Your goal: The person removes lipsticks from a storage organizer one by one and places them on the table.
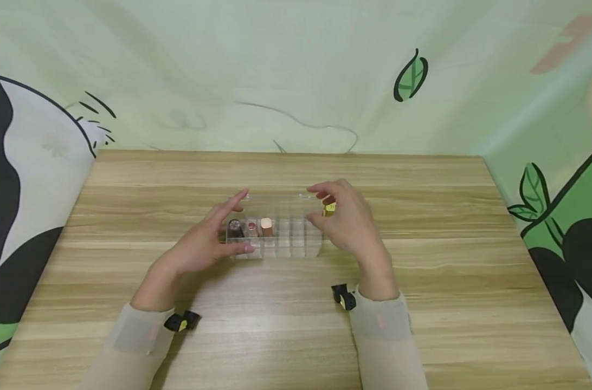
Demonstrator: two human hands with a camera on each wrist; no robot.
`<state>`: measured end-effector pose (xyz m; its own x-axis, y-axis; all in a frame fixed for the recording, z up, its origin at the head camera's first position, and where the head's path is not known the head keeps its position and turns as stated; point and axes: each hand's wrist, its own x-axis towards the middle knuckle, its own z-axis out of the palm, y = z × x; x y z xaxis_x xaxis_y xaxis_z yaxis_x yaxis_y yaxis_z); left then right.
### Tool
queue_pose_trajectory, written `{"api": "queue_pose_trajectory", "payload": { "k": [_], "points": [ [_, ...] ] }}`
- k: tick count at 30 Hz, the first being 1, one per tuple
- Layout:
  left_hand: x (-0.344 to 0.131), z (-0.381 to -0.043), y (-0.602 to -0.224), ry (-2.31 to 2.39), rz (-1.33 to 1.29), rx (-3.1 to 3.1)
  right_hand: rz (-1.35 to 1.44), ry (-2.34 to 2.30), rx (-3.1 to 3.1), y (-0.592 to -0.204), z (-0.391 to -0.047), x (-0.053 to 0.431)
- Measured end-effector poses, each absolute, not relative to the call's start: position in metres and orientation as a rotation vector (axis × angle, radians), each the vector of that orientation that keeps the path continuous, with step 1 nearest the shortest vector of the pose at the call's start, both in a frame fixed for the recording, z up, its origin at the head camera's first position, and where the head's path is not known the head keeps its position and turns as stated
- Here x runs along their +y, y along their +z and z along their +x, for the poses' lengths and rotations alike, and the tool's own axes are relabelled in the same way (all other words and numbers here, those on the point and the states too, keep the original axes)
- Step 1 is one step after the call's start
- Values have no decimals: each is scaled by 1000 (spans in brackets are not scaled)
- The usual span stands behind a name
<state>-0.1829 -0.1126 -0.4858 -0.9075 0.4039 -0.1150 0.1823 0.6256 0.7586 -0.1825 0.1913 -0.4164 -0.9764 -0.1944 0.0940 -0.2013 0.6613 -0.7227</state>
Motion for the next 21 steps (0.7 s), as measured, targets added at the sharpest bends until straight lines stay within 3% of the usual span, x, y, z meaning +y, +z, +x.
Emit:
{"api": "queue_pose_trajectory", "payload": {
  "k": [21],
  "points": [
    [-112,-183,-487,1163,500,2579,416,1189,-2837,-412,-175,183]
  ]
}}
